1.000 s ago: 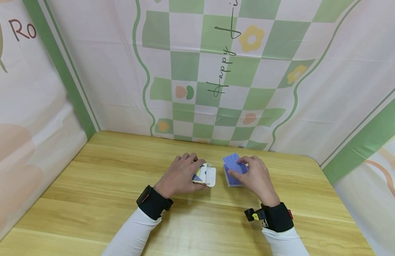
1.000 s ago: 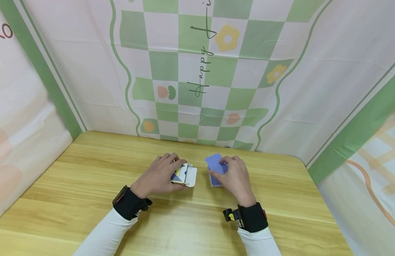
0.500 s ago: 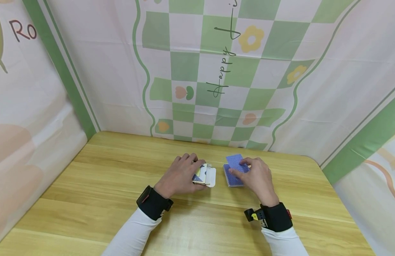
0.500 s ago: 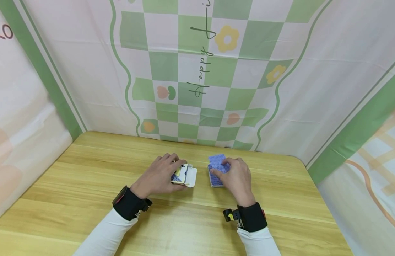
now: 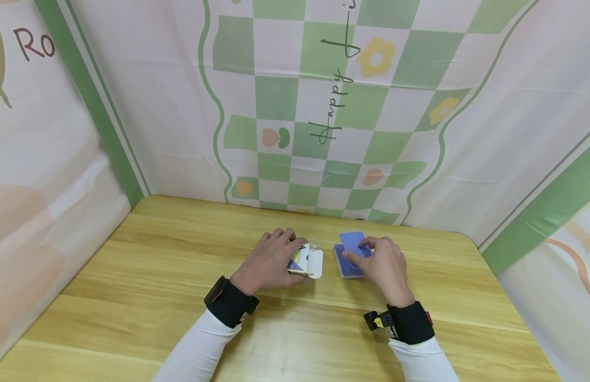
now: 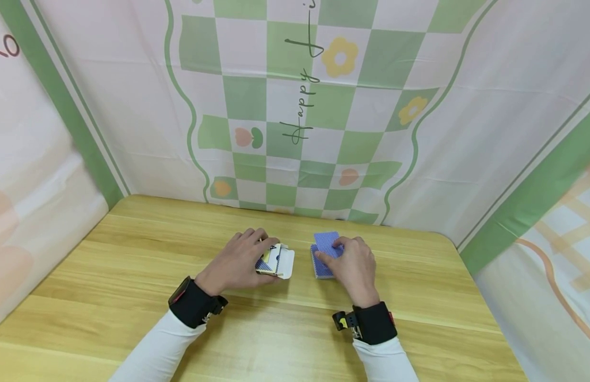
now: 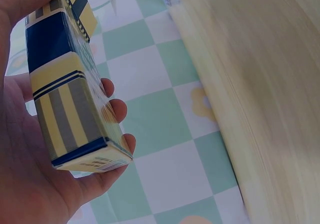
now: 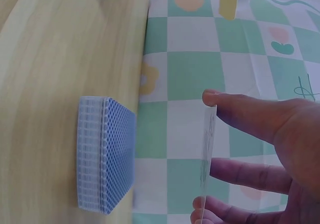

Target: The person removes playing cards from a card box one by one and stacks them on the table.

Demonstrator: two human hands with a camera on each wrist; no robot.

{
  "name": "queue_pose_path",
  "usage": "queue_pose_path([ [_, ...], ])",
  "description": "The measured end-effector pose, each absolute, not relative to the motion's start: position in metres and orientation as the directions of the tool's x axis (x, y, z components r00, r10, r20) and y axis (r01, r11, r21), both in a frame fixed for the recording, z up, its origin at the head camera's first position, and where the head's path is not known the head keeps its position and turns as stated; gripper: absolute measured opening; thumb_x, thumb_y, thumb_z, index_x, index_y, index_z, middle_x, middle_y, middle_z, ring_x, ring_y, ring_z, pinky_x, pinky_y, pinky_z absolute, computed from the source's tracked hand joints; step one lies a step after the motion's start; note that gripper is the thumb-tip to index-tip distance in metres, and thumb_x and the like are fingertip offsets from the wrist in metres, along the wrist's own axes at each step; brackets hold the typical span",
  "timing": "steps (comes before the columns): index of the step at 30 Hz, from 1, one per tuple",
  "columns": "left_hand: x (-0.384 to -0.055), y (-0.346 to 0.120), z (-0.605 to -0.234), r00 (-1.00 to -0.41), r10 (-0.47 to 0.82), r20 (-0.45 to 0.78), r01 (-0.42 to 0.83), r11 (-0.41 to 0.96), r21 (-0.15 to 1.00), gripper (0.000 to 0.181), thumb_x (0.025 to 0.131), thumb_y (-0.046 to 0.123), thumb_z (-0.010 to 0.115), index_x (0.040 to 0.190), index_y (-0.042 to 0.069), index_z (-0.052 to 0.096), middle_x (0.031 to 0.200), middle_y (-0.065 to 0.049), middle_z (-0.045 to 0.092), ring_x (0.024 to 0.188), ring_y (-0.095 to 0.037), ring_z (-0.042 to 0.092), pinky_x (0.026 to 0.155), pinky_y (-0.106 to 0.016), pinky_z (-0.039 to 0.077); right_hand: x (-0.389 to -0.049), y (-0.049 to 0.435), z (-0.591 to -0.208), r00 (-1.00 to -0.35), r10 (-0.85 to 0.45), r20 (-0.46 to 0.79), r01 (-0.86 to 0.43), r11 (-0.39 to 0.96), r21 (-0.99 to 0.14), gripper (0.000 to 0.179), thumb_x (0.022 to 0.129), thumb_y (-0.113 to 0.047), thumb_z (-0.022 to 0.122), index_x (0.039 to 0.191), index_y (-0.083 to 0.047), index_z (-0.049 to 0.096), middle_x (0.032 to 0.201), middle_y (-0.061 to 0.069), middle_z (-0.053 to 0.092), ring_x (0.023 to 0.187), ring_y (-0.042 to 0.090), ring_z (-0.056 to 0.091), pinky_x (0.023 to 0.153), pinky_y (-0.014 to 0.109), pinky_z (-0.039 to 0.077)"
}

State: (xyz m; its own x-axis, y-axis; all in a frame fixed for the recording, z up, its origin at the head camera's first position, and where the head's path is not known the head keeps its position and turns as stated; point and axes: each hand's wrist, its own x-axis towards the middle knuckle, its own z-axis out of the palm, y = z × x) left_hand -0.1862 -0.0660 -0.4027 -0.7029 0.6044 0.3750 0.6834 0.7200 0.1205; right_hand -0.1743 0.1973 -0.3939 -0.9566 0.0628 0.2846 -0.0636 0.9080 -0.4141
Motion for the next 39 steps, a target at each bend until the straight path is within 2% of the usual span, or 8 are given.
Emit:
queue_pose_path([
  [12,-0.186,-0.066,-0.403,-0.702,0.608,0.371,0.684,0.721,0.113,0.075,0.068,0.065,0.064,0.127,0.021,0.051,0.110,0.001,0.046,0.098,-0.018,0.044,0.080,-0.037,0.037,-0.177,0.197,-0.403,-0.960,0.069,0.273,-0.048,0.915,-0.400,0.059,0.069,-0.055,0.070,0.102,-0.006,0.067,0.097,0.017,0.060,0.077,0.025,0.052,0.057,0.032,0.037],
  [39,-0.186,-0.065,-0.403,-0.711,0.604,0.360,0.678,0.725,0.125,0.075,0.068,0.066,0.064,0.127,0.021,0.052,0.110,0.001,0.046,0.099,-0.018,0.044,0.080,-0.037,0.037,-0.184,0.196,-0.423,-0.954,0.079,0.288,-0.036,0.927,-0.375,0.057,0.067,-0.049,0.074,0.101,-0.003,0.067,0.092,0.015,0.060,0.075,0.026,0.054,0.056,0.033,0.039],
])
